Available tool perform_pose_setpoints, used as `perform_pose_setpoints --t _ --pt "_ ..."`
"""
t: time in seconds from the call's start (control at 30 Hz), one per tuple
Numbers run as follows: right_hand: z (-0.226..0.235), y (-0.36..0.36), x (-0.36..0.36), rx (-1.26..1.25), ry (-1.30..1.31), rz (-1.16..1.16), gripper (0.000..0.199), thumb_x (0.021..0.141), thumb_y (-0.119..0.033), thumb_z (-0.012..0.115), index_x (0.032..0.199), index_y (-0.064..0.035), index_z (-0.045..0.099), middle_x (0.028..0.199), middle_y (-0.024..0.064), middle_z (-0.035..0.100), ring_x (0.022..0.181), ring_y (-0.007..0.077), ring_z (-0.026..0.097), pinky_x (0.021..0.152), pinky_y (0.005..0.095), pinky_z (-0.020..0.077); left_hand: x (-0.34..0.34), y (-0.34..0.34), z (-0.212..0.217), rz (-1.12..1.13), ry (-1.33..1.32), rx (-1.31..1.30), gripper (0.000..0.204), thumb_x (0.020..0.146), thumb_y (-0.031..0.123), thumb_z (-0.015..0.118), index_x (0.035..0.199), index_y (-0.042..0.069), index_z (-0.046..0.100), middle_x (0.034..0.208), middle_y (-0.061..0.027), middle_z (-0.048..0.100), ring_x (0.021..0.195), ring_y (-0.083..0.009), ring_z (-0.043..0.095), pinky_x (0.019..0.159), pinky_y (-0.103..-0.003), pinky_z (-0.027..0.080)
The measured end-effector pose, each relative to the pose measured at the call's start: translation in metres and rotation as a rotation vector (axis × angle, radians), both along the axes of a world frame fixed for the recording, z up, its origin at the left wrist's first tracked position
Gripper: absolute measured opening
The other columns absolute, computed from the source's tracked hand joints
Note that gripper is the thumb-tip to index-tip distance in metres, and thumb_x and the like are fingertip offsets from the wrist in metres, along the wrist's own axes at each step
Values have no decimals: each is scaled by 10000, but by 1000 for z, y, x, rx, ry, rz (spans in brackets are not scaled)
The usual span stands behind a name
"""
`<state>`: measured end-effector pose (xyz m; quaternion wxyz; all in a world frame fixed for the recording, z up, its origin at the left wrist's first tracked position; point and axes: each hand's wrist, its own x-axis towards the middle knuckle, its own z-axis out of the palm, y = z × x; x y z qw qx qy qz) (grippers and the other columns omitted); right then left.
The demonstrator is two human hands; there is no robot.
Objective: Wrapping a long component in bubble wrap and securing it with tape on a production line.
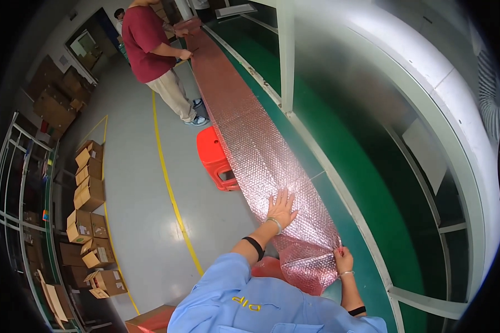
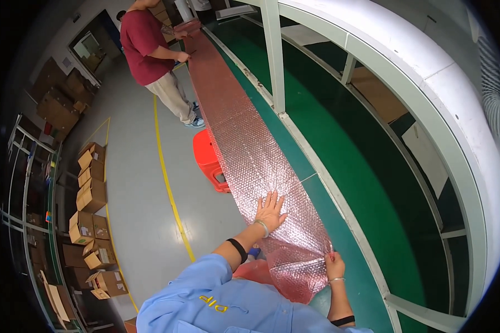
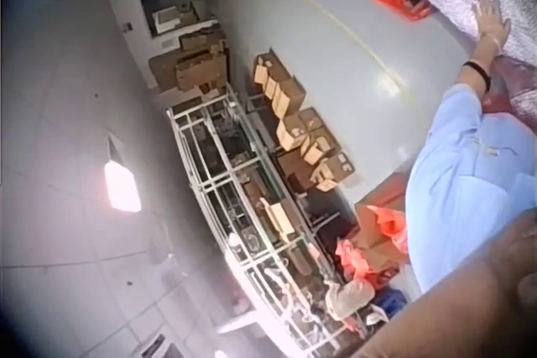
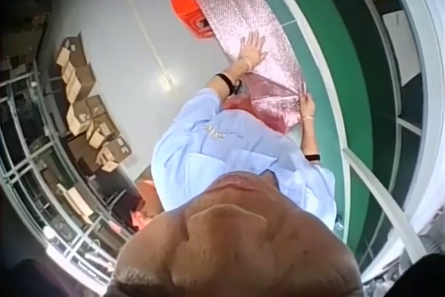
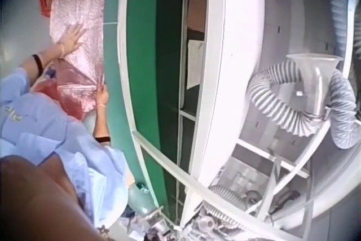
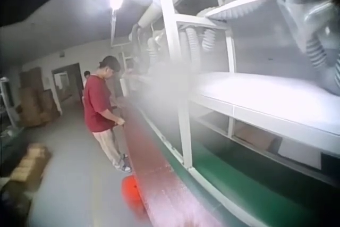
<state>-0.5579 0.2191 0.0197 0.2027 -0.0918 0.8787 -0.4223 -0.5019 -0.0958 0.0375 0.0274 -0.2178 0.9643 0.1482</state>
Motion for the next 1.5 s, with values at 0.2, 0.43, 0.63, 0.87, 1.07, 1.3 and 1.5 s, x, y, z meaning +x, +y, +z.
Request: perform_pose_setpoints --t 0.2,0.43,0.63,0.87,1.07,1.3,1.5 --pt "8 -5 0 62 16 -4 166 761 -179 631 742 -35 550 597 53 537 538 142 490 540 295 422 1 3 -1 7 3 -26 630 859 440 412 1361 93 258 1438 -163 139 1337 -305 100 1044 -523 99" --pt "0 -6 -4 109 54 31 191 748 -192 638 722 -33 534 596 74 547 534 165 508 539 313 426 0 0 5 0 -62 -12 635 858 451 410 1362 97 256 1438 -161 138 1333 -311 115 1044 -522 104" --pt "-1 -6 -1 164 72 13 214 740 -206 645 713 -30 527 595 80 547 536 183 516 540 325 426 -3 -1 5 -17 -62 -14 632 859 449 407 1364 102 251 1437 -163 139 1331 -313 121 1040 -528 109" --pt "6 -10 -3 190 45 3 236 732 -216 656 709 -23 523 595 86 546 537 196 520 545 341 430 -1 -4 8 -36 -95 5 634 865 448 391 1369 97 234 1436 -171 139 1334 -312 112 1034 -542 105" --pt "3 -9 -3 221 44 -8 242 731 -242 651 738 -26 540 649 126 586 584 268 565 580 370 443 0 -7 5 -55 -99 9 641 867 451 384 1372 90 222 1439 -176 126 1339 -310 95 1034 -544 101" --pt "-9 -5 -1 173 -25 -54 244 729 -236 657 723 -27 530 647 124 582 583 268 562 580 369 441 0 -8 8 -66 -105 18 645 867 454 381 1372 86 220 1440 -176 119 1340 -311 92 1035 -543 104" --pt "6 -12 1 197 50 -14 253 730 -239 658 724 -25 522 645 124 579 581 265 560 577 371 442 -1 -9 11 -64 -140 28 649 864 451 388 1373 87 216 1443 -175 107 1341 -313 87 1036 -539 107"
